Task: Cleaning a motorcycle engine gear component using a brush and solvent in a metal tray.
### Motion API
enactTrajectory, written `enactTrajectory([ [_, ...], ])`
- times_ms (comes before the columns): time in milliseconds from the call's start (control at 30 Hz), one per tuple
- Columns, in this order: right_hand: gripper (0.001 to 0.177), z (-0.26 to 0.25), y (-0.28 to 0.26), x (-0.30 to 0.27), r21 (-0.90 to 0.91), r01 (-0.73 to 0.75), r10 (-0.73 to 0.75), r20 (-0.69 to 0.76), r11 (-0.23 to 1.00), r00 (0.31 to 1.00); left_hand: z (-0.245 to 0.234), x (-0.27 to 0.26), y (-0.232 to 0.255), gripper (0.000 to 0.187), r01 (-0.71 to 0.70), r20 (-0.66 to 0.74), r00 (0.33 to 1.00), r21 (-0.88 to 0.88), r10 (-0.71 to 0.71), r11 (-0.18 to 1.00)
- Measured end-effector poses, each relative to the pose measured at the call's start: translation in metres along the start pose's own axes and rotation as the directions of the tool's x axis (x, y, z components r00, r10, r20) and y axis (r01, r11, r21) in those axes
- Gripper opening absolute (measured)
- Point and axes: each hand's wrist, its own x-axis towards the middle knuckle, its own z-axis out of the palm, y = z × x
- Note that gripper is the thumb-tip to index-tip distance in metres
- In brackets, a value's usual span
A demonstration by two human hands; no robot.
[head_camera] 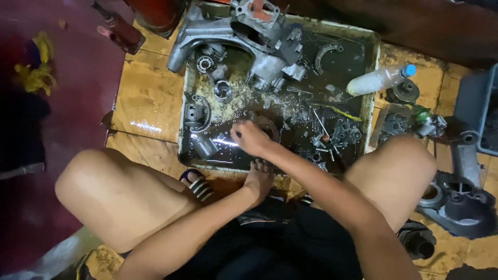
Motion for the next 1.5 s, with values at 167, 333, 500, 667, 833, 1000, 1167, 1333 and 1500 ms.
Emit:
enactTrajectory([
  [167, 0.031, 0.004, 0.018, 0.002, -0.114, -0.18, 0.206, 0.286, 0.977, 0.936, -0.017, -0.022, 0.001, 0.064, 0.033, -0.001, 0.999, 0.027, -0.033, 0.999],
  [333, 0.029, -0.026, -0.012, -0.001, 0.012, -0.033, 0.032, 0.097, 0.999, 0.995, -0.026, -0.03, 0.003, 0.063, 0.045, 0.013, 0.999, 0.022, -0.045, 0.999],
  [500, 0.025, 0.017, 0.06, 0.006, 0.034, -0.098, 0.083, 0.305, 0.995, 0.949, -0.035, -0.041, 0.001, 0.068, 0.021, 0.08, 0.996, 0.07, -0.026, 0.997],
  [667, 0.027, -0.007, 0.007, -0.013, 0.01, -0.093, 0.089, 0.207, 0.996, 0.974, -0.024, -0.026, 0.001, 0.067, 0.004, 0.099, 0.995, 0.057, -0.01, 0.998],
  [833, 0.034, 0.016, 0.053, -0.006, -0.081, -0.111, 0.128, 0.256, 0.991, 0.958, -0.037, -0.04, -0.003, 0.063, 0.004, 0.154, 0.988, 0.055, -0.012, 0.998],
  [1000, 0.036, -0.015, 0.002, -0.022, -0.043, -0.127, 0.133, 0.202, 0.991, 0.97, -0.046, -0.045, -0.013, 0.064, 0.033, 0.177, 0.983, 0.053, -0.042, 0.998],
  [1167, 0.029, -0.005, 0.008, -0.023, 0.007, -0.059, 0.057, 0.14, 0.998, 0.989, -0.058, -0.065, -0.008, 0.051, 0.108, 0.195, 0.973, 0.074, -0.121, 0.991],
  [1333, 0.028, 0.008, 0.019, -0.016, -0.045, -0.099, 0.105, 0.173, 0.994, 0.979, -0.052, -0.069, -0.017, 0.046, 0.123, 0.192, 0.973, 0.041, -0.129, 0.992],
  [1500, 0.026, 0.003, -0.001, -0.018, -0.212, -0.078, 0.113, 0.163, 0.974, 0.98, -0.028, -0.079, -0.023, 0.038, 0.153, -0.065, 0.986, -0.033, -0.155, 0.988],
])
